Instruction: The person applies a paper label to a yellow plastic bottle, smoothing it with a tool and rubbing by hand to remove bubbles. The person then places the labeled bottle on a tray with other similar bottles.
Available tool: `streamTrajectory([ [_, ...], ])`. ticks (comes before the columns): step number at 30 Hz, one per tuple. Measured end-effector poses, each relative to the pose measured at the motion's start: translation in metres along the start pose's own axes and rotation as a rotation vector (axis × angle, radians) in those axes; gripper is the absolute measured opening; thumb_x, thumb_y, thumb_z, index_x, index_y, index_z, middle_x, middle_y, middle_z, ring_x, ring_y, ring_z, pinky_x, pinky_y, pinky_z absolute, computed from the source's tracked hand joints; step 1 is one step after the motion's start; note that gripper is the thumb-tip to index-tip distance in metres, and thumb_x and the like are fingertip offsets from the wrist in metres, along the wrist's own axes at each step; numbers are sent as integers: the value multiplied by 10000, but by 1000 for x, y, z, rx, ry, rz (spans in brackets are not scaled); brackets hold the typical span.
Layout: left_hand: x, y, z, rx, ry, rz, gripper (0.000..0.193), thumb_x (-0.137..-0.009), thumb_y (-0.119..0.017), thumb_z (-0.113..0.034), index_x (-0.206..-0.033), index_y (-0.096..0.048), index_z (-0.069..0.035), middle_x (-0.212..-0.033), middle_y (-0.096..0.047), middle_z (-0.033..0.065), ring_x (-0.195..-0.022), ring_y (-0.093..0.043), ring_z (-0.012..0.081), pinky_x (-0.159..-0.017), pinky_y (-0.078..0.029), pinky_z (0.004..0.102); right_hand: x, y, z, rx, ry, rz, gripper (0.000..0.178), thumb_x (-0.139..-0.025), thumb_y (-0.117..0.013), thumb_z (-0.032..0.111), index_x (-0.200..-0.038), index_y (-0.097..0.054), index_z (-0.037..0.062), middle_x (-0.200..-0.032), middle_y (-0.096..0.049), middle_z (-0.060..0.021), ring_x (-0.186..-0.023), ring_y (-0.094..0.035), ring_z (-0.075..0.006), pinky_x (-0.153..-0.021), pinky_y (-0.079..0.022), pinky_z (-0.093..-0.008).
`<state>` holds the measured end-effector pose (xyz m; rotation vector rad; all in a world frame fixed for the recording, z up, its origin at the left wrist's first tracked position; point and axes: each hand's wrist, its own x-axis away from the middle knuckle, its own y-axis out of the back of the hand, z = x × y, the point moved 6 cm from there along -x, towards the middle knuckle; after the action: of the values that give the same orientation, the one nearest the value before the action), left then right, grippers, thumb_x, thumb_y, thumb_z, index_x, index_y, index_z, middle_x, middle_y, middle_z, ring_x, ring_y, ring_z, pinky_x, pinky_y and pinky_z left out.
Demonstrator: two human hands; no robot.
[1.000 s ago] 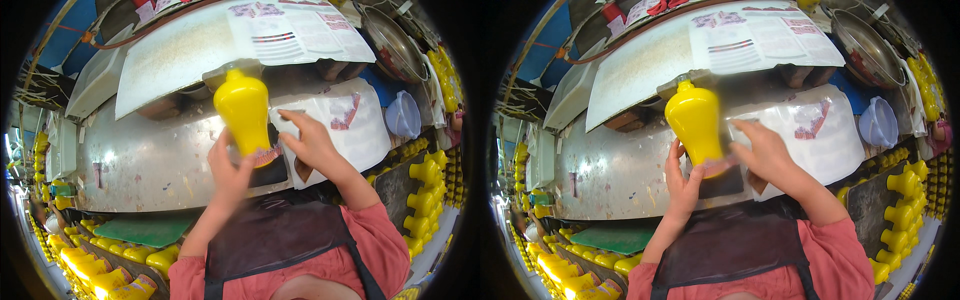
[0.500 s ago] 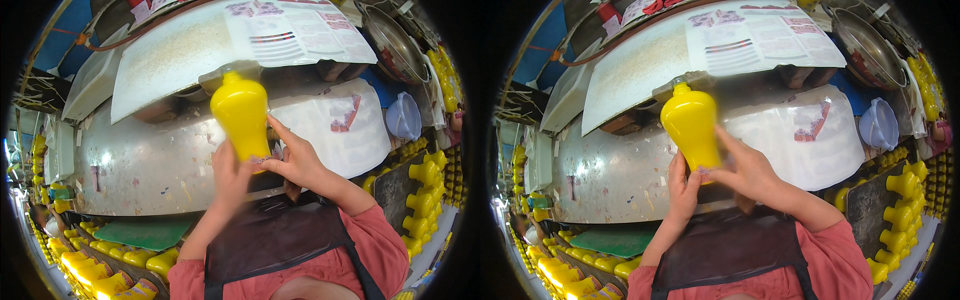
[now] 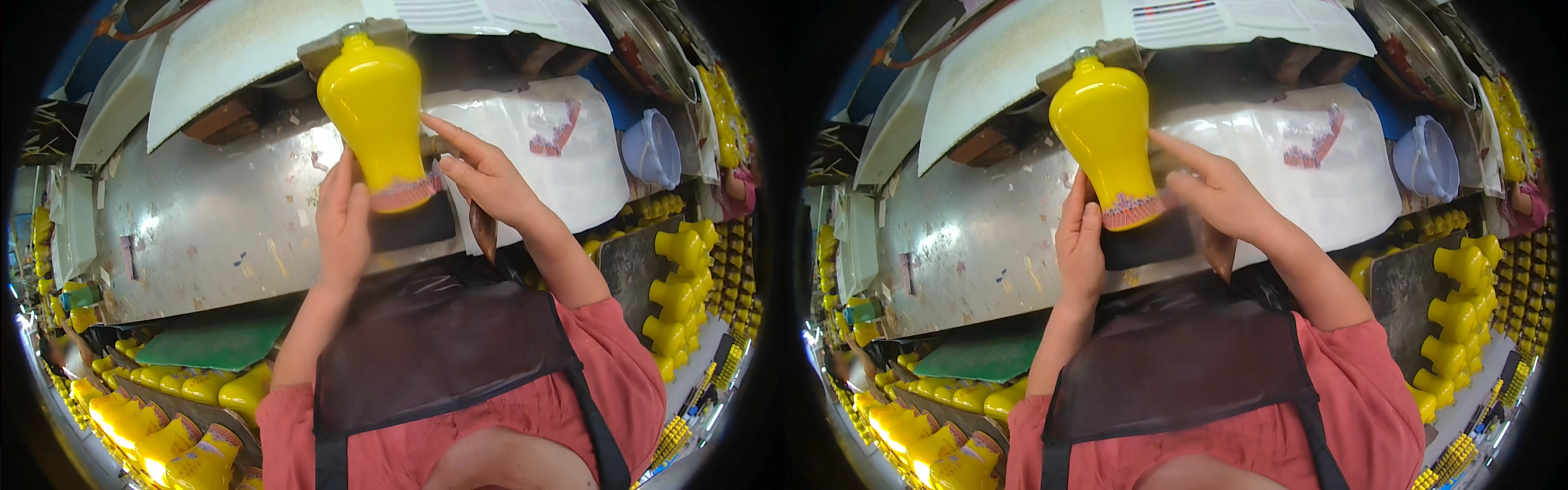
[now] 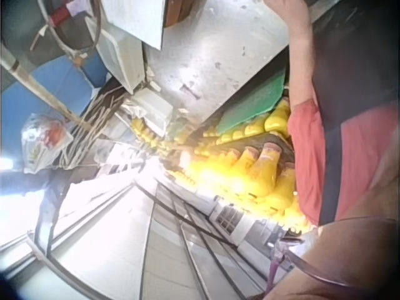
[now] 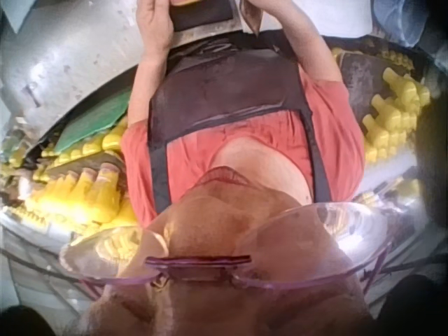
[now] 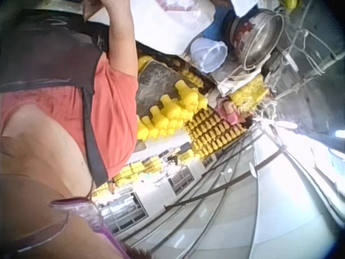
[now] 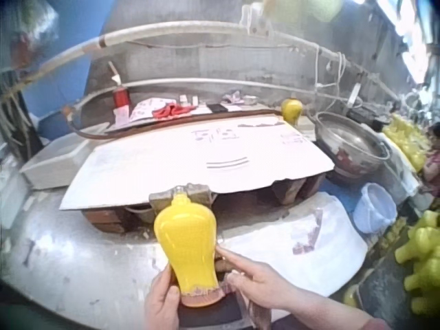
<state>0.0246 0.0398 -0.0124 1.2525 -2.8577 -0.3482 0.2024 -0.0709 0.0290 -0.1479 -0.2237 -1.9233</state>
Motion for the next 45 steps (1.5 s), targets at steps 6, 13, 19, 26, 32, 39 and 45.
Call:
streamTrajectory([
  [6,1,-6,-5,-75,-108,-80,615,-998,-502,-263,-1537,-398,15,-1430,-545,193,-1342,-454,346,-1168,-296,446,7,-11,-3,196,98,-41,734,-939,-649,203,-1595,-351,66,-1447,-573,-202,-1123,-674,-228,-1008,-495,-343],
  [13,-4,-14,0,38,-73,-80,689,-975,-549,-348,-1530,-366,18,-1408,-509,214,-1322,-425,341,-1151,-291,466,3,-19,-5,228,94,-119,832,-896,-720,249,-1611,-325,92,-1478,-544,-226,-1132,-665,-237,-1026,-487,-352],
  [19,-5,-13,-1,-1,-77,-61,703,-988,-562,-362,-1534,-343,23,-1410,-494,208,-1312,-438,314,-1143,-304,449,4,-17,-5,161,52,-112,835,-890,-730,196,-1616,-327,109,-1457,-561,-198,-985,-687,-157,-938,-528,-316],
  [26,-5,-14,1,7,-101,-17,624,-1057,-522,-265,-1560,-266,2,-1393,-490,164,-1274,-494,231,-1115,-378,377,3,-16,-11,154,61,-125,738,-908,-714,188,-1570,-406,83,-1296,-658,-151,-879,-686,-116,-827,-556,-297],
  [32,-4,-11,1,232,11,24,641,-1027,-560,-220,-1580,-273,-67,-1430,-493,151,-1297,-483,232,-1119,-380,382,-6,28,-1,-372,-65,-359,322,-1068,-536,305,-1183,-665,33,-1005,-692,-43,-712,-621,-77,-634,-508,-210],
  [39,-3,-6,-11,315,77,34,638,-978,-614,-139,-1553,-348,-66,-1435,-515,147,-1298,-494,214,-1120,-388,379,18,-19,60,540,596,-10,313,-842,-704,41,-1147,-635,69,-960,-703,-126,-921,-712,-304,-791,-571,-370],
  [45,6,8,-36,-263,-213,-154,538,-898,-677,-145,-1411,-545,-49,-1318,-585,136,-1283,-515,302,-1124,-349,437,31,-35,77,774,794,-222,310,-854,-740,11,-1152,-675,68,-1012,-716,-134,-855,-694,-328,-743,-574,-372],
])
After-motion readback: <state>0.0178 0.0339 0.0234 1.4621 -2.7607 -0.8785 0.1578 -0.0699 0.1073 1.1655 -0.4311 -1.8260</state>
